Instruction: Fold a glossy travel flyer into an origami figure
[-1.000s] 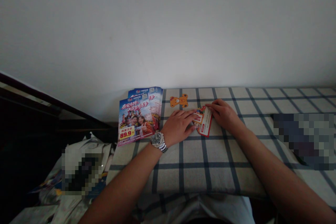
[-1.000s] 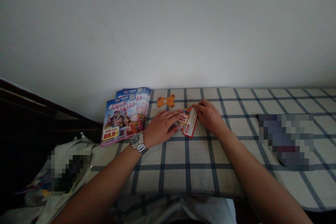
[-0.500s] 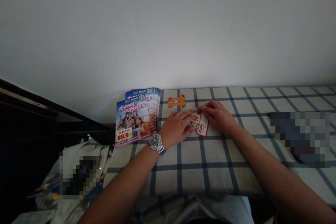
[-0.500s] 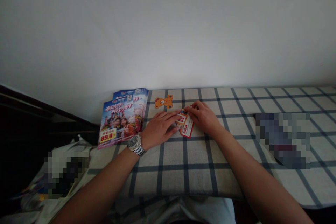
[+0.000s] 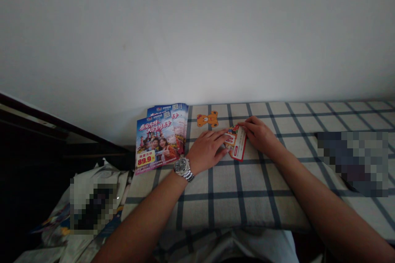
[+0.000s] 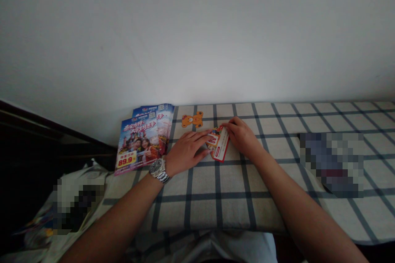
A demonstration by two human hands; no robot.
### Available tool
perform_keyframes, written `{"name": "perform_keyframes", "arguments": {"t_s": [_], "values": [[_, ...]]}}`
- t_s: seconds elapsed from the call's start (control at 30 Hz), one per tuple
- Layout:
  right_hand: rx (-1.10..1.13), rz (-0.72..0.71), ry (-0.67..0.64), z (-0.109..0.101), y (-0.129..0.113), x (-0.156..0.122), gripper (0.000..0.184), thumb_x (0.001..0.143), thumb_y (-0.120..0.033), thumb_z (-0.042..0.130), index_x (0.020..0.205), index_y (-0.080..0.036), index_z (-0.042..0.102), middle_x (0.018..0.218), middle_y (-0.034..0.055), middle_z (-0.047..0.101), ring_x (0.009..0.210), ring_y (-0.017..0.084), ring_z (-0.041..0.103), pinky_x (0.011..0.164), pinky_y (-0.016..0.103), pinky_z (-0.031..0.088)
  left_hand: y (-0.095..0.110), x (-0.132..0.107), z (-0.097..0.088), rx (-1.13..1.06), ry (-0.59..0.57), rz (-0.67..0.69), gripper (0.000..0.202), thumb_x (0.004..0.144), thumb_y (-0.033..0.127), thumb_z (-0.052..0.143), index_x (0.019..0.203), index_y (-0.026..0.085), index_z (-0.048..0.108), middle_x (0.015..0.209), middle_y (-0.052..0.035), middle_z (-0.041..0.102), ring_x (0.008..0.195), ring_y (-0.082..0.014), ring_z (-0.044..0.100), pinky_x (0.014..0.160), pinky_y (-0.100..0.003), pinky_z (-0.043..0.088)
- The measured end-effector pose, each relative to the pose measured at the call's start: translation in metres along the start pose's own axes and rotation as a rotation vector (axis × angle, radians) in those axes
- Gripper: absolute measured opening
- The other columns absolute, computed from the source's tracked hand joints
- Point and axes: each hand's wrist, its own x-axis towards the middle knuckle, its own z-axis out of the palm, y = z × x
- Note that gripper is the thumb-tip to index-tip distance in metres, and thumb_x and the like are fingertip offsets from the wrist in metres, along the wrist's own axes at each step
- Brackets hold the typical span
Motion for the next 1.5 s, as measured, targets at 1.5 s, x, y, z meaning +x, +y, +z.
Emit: {"name": "perform_keyframes", "arguments": {"t_s": [1.5], "values": [[0.0,-0.151,-0.107,-0.004,-0.017,-0.002,0.033,0.104,-0.035,0.054,0.133,-0.026,0.069,0.108,0.0109,0.065,0.098,0.026,0.063,0.088,0.043,0.055,-0.011,0.0,0.007,-0.02,0.09,-0.06,0.041,0.102,0.034,0.059,0.14,0.02,0.056,0.158,-0.0097,0.052,0.149,-0.0256,0.044,0.129,-0.051,0.03]]}}
